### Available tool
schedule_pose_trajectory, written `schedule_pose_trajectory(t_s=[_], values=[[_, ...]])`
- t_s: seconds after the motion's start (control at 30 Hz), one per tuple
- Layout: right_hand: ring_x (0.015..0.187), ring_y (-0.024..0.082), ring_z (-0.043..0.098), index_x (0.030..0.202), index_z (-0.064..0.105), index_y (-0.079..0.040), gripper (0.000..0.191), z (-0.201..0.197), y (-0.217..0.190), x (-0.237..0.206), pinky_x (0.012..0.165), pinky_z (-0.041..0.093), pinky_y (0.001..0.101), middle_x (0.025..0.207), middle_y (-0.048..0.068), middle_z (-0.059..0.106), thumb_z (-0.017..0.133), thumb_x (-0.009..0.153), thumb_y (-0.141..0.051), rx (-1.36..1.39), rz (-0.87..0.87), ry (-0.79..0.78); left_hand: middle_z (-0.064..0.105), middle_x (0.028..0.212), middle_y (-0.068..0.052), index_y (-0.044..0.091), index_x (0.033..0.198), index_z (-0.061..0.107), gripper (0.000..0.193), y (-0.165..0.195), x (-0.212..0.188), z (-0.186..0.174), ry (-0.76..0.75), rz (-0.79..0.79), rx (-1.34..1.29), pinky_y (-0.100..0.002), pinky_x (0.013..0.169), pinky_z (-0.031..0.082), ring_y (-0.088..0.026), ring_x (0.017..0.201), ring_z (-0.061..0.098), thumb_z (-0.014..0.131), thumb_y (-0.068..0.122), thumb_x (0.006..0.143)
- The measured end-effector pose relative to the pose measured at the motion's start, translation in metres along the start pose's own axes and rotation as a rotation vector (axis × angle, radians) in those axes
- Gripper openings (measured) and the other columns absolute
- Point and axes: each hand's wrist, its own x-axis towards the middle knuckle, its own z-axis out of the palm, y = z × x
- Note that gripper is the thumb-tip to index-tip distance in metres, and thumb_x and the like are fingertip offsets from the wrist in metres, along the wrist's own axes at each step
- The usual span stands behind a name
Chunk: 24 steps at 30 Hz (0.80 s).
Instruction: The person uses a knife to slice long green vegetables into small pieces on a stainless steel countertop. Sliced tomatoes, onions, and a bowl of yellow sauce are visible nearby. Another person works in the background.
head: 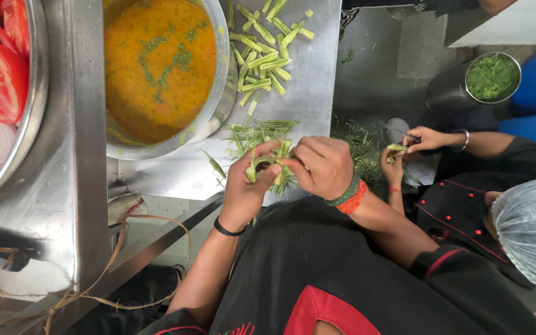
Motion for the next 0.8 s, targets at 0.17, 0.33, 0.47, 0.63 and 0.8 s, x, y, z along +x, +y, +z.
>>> schedule_pose_trajectory(t_s=[0.17,0.33,0.47,0.63,0.8], values=[[0.058,0.029,0.057,0.075,0.058,-0.004,0.031,0.005,-0.015,-0.017,0.053,0.043,0.0417,0.071,0.009,0.055,0.080,0.088,-0.022,0.196,-0.070,-0.153,0.069,0.101,-0.001,0.000,0.135,0.064,0.034,-0.004,0.013,-0.012,0.129,0.078,-0.114,-0.020,0.074,0.046,-0.005,0.083,0.057,0.066,0.003,0.101],[0.059,0.022,0.061,0.078,0.059,-0.006,0.029,0.018,-0.015,-0.031,0.055,0.046,0.0350,0.070,0.006,0.059,0.080,0.092,-0.021,0.463,0.121,-0.178,0.067,0.090,0.002,0.003,0.122,0.065,0.026,-0.006,0.017,-0.030,0.224,-0.052,-0.308,-0.018,0.046,0.029,0.000,0.058,0.043,0.066,0.004,0.097],[0.050,0.011,0.049,0.096,0.064,-0.004,0.029,0.029,-0.010,-0.029,0.049,0.041,0.0297,0.060,0.004,0.054,0.085,0.083,-0.018,0.412,0.495,-0.108,0.061,0.088,0.003,0.004,0.112,0.063,0.021,-0.013,0.014,-0.032,0.328,0.060,-0.141,-0.020,0.059,0.040,-0.003,0.070,0.051,0.075,0.002,0.094],[0.057,0.002,0.041,0.136,0.060,-0.003,0.053,0.034,0.001,-0.018,0.050,0.035,0.0237,0.077,-0.006,0.063,0.081,0.088,-0.012,0.549,0.636,-0.110,0.064,0.090,0.002,0.004,0.103,0.065,0.019,-0.022,0.006,-0.031,0.309,0.115,-0.021,-0.023,0.074,0.050,-0.006,0.081,0.059,0.079,0.002,0.090],[0.053,0.001,0.047,0.130,0.064,0.000,0.042,0.043,0.015,-0.014,0.048,0.037,0.0204,0.078,-0.007,0.061,0.078,0.093,-0.012,0.986,0.880,-0.161,0.065,0.087,0.002,0.003,0.098,0.067,0.018,-0.027,0.003,-0.021,0.219,0.072,0.155,-0.022,0.074,0.050,-0.006,0.082,0.059,0.080,0.003,0.086]])
